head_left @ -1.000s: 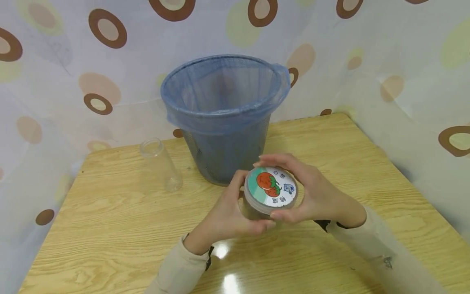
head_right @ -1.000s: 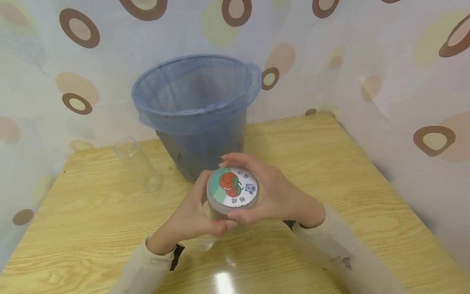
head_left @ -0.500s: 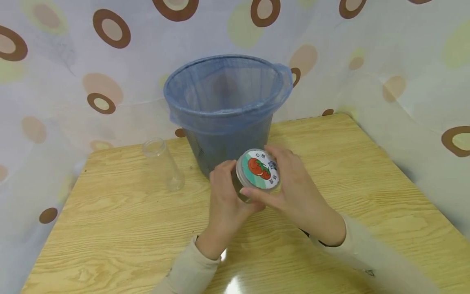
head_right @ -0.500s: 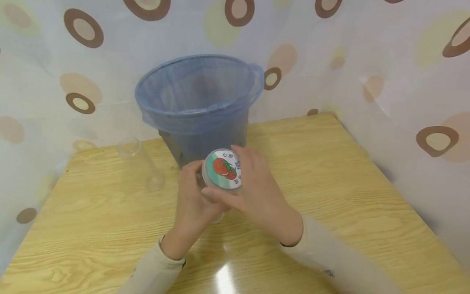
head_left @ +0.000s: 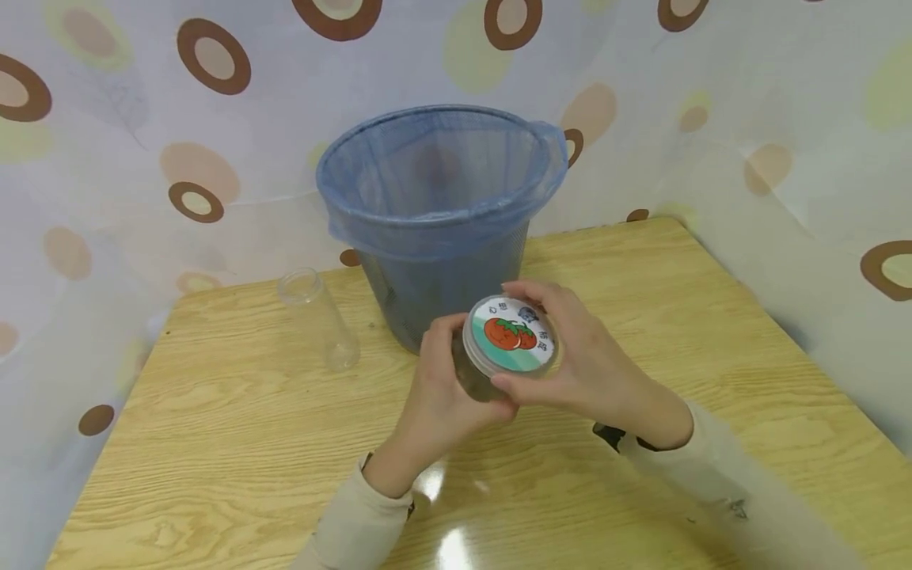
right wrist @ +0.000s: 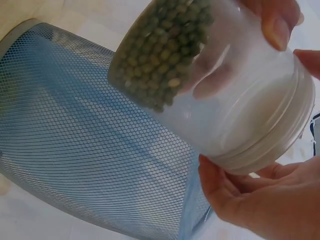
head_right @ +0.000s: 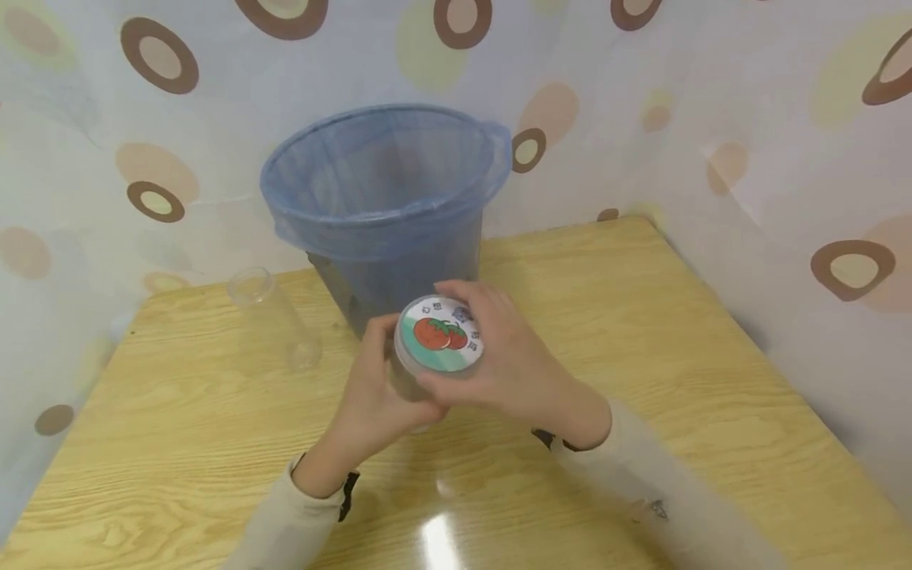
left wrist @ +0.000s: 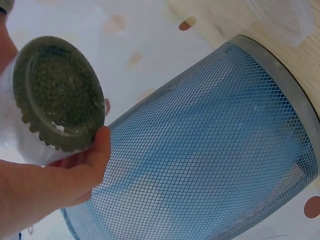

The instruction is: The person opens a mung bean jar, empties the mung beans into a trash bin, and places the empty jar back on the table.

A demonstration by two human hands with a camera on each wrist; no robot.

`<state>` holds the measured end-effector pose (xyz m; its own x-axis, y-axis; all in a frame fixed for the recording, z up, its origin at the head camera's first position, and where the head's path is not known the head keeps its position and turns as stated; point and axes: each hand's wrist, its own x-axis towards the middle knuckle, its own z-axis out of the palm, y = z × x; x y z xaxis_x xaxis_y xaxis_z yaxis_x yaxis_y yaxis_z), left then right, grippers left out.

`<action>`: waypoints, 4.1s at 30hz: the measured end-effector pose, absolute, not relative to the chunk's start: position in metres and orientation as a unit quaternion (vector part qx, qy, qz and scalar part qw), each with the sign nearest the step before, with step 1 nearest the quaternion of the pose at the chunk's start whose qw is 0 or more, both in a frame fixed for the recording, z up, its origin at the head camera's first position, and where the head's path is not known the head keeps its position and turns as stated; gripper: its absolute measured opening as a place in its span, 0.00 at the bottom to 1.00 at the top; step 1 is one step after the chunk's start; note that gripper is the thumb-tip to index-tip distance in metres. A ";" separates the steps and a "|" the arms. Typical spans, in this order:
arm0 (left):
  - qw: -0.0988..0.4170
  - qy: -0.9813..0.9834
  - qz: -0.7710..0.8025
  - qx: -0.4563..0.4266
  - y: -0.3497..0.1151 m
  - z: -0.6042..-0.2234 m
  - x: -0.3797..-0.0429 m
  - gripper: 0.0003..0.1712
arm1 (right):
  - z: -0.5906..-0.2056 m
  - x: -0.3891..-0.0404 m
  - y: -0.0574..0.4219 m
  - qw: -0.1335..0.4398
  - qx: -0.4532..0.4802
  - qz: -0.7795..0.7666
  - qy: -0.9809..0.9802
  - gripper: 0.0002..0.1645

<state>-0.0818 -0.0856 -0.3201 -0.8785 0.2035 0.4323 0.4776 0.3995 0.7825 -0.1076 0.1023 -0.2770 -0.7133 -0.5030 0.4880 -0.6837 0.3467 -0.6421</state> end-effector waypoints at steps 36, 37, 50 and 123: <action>0.382 -0.850 -0.304 -0.200 -0.071 -0.339 -0.092 0.53 | -0.277 -0.102 0.087 0.070 0.249 0.384 -0.886 0.51; 0.381 -0.850 -0.304 -0.201 -0.071 -0.339 -0.092 0.52 | -0.277 -0.102 0.087 0.066 0.251 0.387 -0.885 0.51; 0.170 -0.850 -0.457 -0.198 -0.082 -0.326 -0.085 0.49 | -0.277 -0.110 0.103 0.021 0.326 0.425 -0.844 0.48; 0.024 -0.846 -0.499 -0.186 -0.090 -0.327 -0.090 0.52 | -0.274 -0.136 0.126 -0.087 0.357 0.457 -0.810 0.41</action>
